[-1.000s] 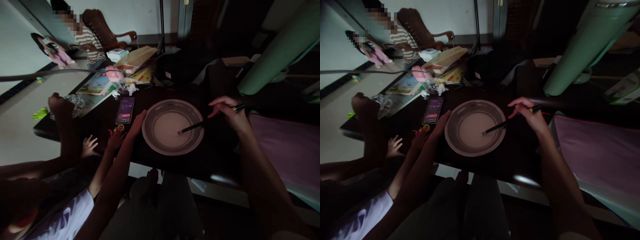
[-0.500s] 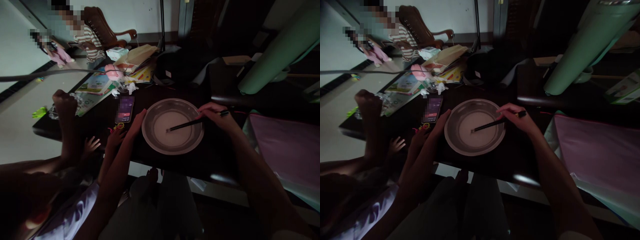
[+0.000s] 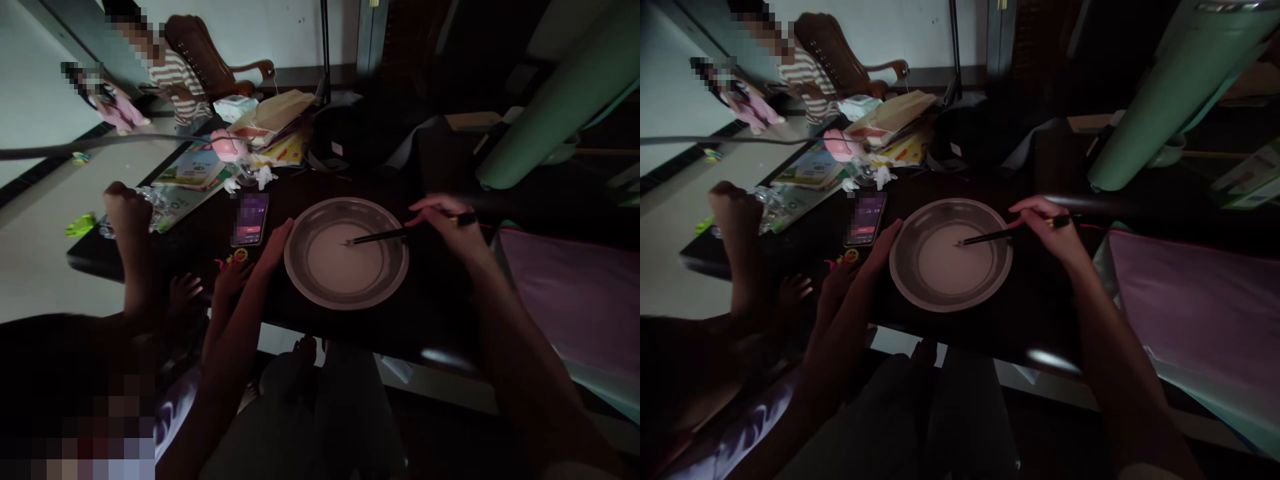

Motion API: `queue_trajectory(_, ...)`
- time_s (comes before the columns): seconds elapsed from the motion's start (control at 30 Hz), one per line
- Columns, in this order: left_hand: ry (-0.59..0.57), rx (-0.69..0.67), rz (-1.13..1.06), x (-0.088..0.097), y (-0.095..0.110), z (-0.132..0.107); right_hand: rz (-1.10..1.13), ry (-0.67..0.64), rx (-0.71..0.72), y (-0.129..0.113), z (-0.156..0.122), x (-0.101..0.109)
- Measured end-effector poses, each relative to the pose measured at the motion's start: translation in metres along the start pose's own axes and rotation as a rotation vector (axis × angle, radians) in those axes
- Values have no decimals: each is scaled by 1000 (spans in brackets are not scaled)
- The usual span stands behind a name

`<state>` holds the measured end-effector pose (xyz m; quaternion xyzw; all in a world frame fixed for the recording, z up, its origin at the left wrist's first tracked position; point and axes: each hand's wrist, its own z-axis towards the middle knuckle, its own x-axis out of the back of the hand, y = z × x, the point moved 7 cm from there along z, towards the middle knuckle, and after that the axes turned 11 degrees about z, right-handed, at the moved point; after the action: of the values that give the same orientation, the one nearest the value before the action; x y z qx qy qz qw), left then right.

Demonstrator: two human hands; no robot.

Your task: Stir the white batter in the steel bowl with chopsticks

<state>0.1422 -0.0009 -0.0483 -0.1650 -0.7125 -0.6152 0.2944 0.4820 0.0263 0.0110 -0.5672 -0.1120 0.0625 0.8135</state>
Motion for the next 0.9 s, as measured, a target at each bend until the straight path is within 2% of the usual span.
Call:
queue_trajectory(0.1,23,2,0,1,-1,0,54,13,19,0,0,5)
queue_trajectory(0.23,3,-20,-64,-1,-2,1,1,-113,-17,1,-2,-15)
queue_trajectory(0.3,-12,-11,-76,-3,-3,1,-29,-82,-8,-1,-2,-15)
queue_trajectory(0.37,-23,-10,-70,-4,-4,1,-26,6,13,-3,-1,-4)
queue_trajectory(0.43,-37,-15,-57,-4,-3,2,-2,37,9,-3,-1,3)
queue_trajectory(0.6,-24,-16,-12,-2,0,2,-20,-112,-41,-1,-3,-13)
queue_trajectory(0.77,-27,-19,-1,-1,2,0,-4,33,12,-2,-1,4)
queue_trajectory(0.83,-35,-33,18,-1,2,1,20,-2,5,-2,-1,2)
queue_trajectory(0.9,-29,-39,33,-1,1,1,10,-96,-19,-1,-2,-9)
